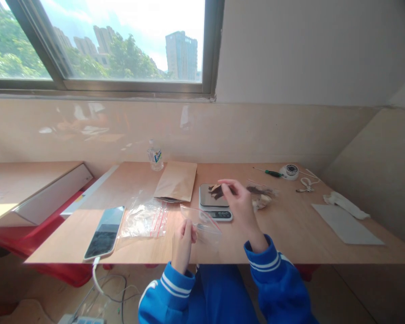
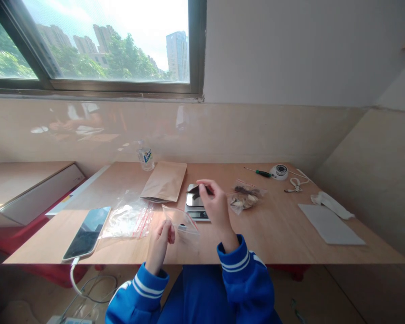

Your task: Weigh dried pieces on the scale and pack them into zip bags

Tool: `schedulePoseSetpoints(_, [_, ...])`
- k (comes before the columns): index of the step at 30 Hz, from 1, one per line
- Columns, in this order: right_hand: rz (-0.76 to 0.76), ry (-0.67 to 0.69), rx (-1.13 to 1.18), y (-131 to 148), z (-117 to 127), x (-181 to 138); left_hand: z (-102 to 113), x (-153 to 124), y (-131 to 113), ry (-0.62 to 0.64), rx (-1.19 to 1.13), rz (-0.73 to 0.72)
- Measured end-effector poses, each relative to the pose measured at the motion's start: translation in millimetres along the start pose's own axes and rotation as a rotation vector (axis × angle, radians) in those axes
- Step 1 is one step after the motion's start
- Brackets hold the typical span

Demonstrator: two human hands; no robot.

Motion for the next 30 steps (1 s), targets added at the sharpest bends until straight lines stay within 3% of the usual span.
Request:
schedulePoseSetpoints(3, [0.032,0.278,-0.215,-10,-39,-9,7,-1,-1,-0.018,0.037,-0.029])
schedulePoseSetpoints(4, [0.051,0.281,-0.258,-17,-41,-6,10,-2,-2,-0.029,0.056,-0.043])
schedulePoseSetpoints(7, [0.121,0.118,-0.341,-46,-27,20,18,-3,-3,-0.040,0.102,-0.059])
schedulePoseSetpoints(9, [0.164,0.101,-0.469,-73,-28,40,19,-4,-4,-0.032,0.112,-0.047])
schedulePoseSetpoints(12, [0.152,0.242,-0.672,-116,-47,60,18,-6,-4,-0.032,0.098,-0.025])
schedulePoseSetpoints(15, [0.152,0.312,-0.826,-138,-61,65,17,-7,-4,-0.034,0.079,-0.019])
schedulePoseSetpoints(23, [0.110,0.133,-1.027,-141,-43,63,13,-8,0,-0.017,0.067,-0.028])
schedulePoseSetpoints(30, [0.147,0.145,-1.107,-129,-41,55,3,-12,0,0.028,0.040,-0.032])
Point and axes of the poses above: each hand's wrist, its own x-axis towards the middle knuckle, its own z-axis out of the back of the hand, y = z × x, the point moved 10 cm from there along x, towards the middle knuckle, and after that the axes turned 7 degrees about -z, right-handed, at the moved point
